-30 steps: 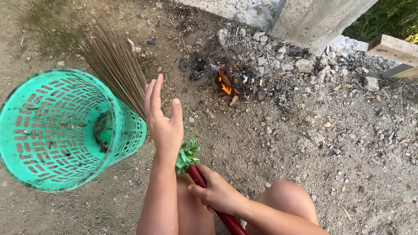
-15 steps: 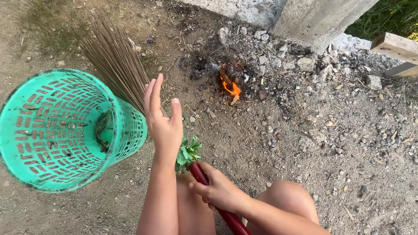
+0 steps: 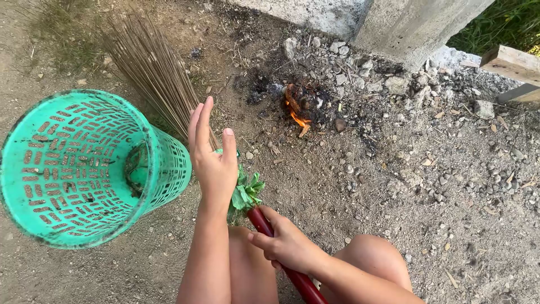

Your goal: Attaching a brush head to a long handle to assemble a broom while sitting outdoors near a small fire.

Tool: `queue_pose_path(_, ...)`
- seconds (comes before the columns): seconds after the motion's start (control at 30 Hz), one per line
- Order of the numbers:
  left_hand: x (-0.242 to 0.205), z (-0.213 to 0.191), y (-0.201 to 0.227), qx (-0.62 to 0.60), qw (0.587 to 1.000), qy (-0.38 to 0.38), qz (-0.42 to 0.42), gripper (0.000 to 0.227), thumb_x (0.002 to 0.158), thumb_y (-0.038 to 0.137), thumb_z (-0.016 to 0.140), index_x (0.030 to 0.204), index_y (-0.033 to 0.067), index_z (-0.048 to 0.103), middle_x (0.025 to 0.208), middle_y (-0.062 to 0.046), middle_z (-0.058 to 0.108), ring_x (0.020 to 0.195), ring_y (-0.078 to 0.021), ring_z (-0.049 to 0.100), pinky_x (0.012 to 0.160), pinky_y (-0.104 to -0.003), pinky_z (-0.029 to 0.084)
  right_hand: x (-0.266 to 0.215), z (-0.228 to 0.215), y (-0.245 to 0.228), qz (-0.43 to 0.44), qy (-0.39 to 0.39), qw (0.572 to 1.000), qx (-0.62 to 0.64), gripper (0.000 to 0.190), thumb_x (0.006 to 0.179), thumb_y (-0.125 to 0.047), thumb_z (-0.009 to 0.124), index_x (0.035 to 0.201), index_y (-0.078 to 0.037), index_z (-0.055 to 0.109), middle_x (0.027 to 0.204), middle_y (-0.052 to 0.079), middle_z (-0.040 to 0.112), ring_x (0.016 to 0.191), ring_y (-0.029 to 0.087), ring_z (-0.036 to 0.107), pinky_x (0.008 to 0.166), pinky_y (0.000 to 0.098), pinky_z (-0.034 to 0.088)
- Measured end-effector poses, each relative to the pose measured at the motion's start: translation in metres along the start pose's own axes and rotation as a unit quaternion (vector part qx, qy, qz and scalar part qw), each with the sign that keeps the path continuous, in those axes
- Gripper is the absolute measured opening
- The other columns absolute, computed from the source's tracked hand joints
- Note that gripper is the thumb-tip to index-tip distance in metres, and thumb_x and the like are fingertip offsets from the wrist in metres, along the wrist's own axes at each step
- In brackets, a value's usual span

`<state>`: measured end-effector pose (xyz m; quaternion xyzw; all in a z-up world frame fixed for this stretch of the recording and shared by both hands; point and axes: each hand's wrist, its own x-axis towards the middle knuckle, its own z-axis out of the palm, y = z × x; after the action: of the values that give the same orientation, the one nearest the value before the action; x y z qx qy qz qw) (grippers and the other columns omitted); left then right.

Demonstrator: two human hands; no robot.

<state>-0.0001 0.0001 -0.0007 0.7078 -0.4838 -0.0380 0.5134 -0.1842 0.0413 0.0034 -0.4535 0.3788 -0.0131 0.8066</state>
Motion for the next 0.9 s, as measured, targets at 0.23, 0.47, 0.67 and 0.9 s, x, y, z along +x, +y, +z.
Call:
queue_pose_path(0.23,0.0,0.001,0.0,0.0,1.0,0.0,0.006,0.052,0.103,0.009,0.062,0.153,0.0149,0.05,0.157,-0.014,0.05,0.151,-0.0344,0.044,0.126,-0.049,0.036,-0.001,-0.001,-0.004,-0.002,0.016,1.0,0.008,0.054,0.095,-0.023,0.066,0.141,-0.007,0.043,0.059,-0.003,0.044,0.042,0.008,0.045,0.037,0.0267,0.04)
queue_pose_path(0.47,-0.001,0.002,-0.003,0.003,1.0,0.003,0.004,0.052,0.103,0.009,0.062,0.153,0.0153,0.051,0.158,-0.015,0.05,0.152,-0.0355,0.044,0.126,-0.05,0.036,-0.001,-0.003,-0.003,-0.02,0.015,1.0,0.006,0.048,0.096,-0.022,0.067,0.136,-0.002,0.048,0.061,-0.002,0.045,0.043,0.008,0.045,0.037,0.0264,0.04)
queue_pose_path(0.67,-0.001,0.004,-0.001,0.004,1.0,0.002,-0.006,0.053,0.102,0.008,0.063,0.153,0.0151,0.051,0.158,-0.016,0.049,0.151,-0.0357,0.044,0.125,-0.05,0.037,-0.004,-0.004,-0.008,-0.011,0.028,1.0,0.005,0.05,0.095,-0.021,0.066,0.138,-0.005,0.046,0.059,-0.002,0.046,0.042,0.008,0.045,0.037,0.027,0.04)
queue_pose_path(0.9,-0.005,0.017,-0.003,-0.004,1.0,0.015,0.005,0.053,0.102,0.011,0.06,0.154,0.0162,0.049,0.161,-0.019,0.044,0.154,-0.0394,0.036,0.126,-0.051,0.032,0.008,-0.014,0.009,-0.008,0.023,1.0,0.019,0.057,0.092,-0.018,0.068,0.143,-0.007,0.045,0.058,-0.001,0.046,0.041,0.01,0.044,0.037,0.0271,0.037)
